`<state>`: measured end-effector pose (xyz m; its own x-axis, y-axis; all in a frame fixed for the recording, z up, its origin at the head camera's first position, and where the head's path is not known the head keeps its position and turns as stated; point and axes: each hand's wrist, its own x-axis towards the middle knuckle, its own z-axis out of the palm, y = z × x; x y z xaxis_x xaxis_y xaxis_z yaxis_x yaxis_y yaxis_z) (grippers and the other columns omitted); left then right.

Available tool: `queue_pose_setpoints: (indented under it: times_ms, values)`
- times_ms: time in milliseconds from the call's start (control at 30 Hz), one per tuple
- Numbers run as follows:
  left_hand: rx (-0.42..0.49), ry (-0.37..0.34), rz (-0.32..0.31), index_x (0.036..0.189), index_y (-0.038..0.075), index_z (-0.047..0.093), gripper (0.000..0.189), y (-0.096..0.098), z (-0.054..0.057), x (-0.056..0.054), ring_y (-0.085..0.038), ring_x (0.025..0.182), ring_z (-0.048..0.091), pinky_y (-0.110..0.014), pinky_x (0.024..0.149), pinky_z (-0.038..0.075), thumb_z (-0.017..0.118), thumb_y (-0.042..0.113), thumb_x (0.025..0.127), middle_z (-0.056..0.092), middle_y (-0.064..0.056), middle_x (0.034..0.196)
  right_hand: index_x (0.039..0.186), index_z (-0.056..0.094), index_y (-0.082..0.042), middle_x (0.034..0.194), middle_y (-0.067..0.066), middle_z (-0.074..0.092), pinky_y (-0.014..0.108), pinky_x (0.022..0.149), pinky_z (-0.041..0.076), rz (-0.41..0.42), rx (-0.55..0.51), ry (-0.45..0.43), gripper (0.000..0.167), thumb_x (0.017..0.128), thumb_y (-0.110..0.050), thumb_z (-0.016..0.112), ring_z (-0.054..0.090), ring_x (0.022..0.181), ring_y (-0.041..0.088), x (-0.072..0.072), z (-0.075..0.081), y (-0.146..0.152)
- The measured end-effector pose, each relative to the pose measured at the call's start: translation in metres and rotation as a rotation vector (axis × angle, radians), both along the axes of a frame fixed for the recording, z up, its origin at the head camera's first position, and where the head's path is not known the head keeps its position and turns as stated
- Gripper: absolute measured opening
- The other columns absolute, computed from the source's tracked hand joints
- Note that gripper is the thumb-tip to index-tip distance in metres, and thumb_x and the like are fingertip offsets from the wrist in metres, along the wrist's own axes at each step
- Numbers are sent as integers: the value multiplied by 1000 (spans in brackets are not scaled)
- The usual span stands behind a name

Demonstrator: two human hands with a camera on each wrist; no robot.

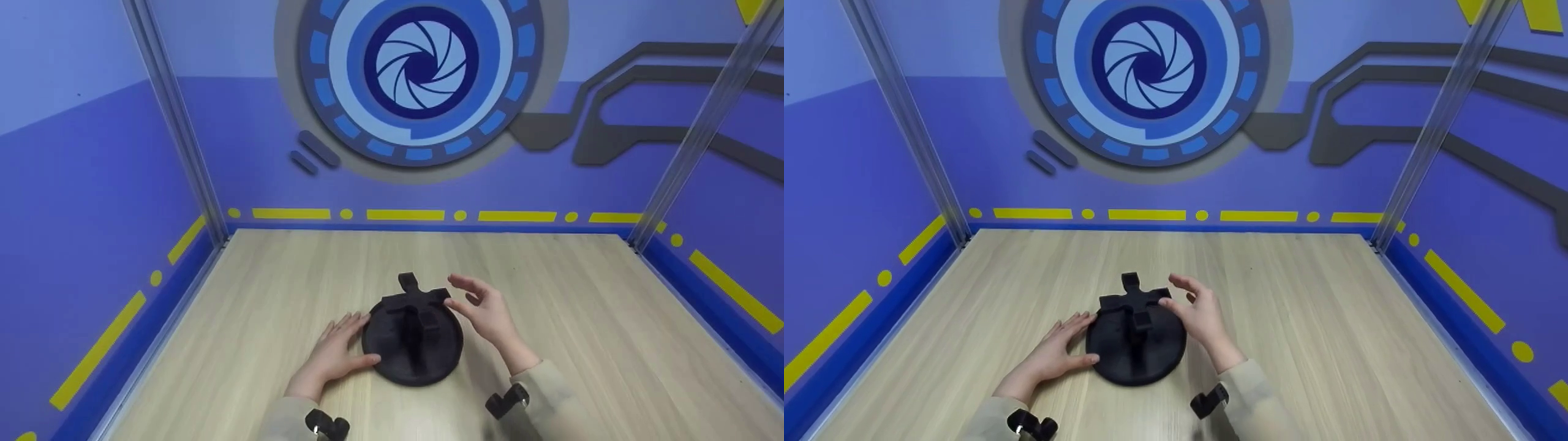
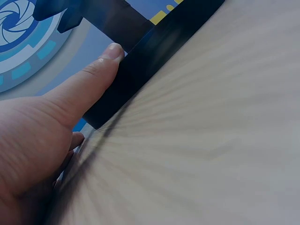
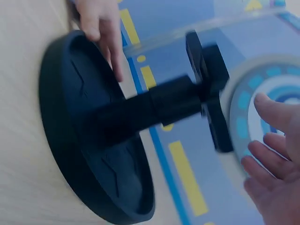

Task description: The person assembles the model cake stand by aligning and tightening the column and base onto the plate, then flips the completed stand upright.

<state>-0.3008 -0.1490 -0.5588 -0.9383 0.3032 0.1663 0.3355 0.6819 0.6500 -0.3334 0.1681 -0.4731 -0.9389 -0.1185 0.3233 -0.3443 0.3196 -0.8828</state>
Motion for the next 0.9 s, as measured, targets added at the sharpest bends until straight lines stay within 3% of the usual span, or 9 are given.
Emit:
queue_pose_setpoints:
  times_ms: [133,300,400,500,900]
  values:
    - [2,2,-2,155,7,44,94,0,0,1,-46,155,28,-65,131,12,80,54,83,38,-24,163,144,56,3,144,21,62,45,117,49,158,-45,-102,56,92,-9,76,60,136,29,-17,-13,8]
    - [4,10,-4,155,6,45,93,0,1,1,-46,155,29,-65,130,13,80,54,83,38,-23,163,151,41,10,153,27,50,16,106,52,366,-132,-197,62,98,-7,67,60,130,3,-31,-30,15]
    - [-2,15,-6,155,6,45,93,0,1,1,-46,155,29,-66,130,13,79,54,83,38,-23,163,153,36,13,155,30,45,14,104,52,445,-183,-232,60,101,-5,61,60,126,-4,-35,-35,16]
    - [-9,14,-6,155,6,45,93,0,1,1,-46,155,29,-66,130,13,79,55,83,38,-23,163,152,36,13,155,30,46,16,105,53,470,-215,-241,59,102,-7,60,62,125,-2,-35,-36,16]
    - [-10,-2,13,156,8,44,95,1,0,0,-44,155,29,-63,131,13,81,55,82,37,-24,164,142,47,18,139,15,67,19,100,57,445,-224,-226,55,96,-5,68,68,118,4,-31,-26,17]
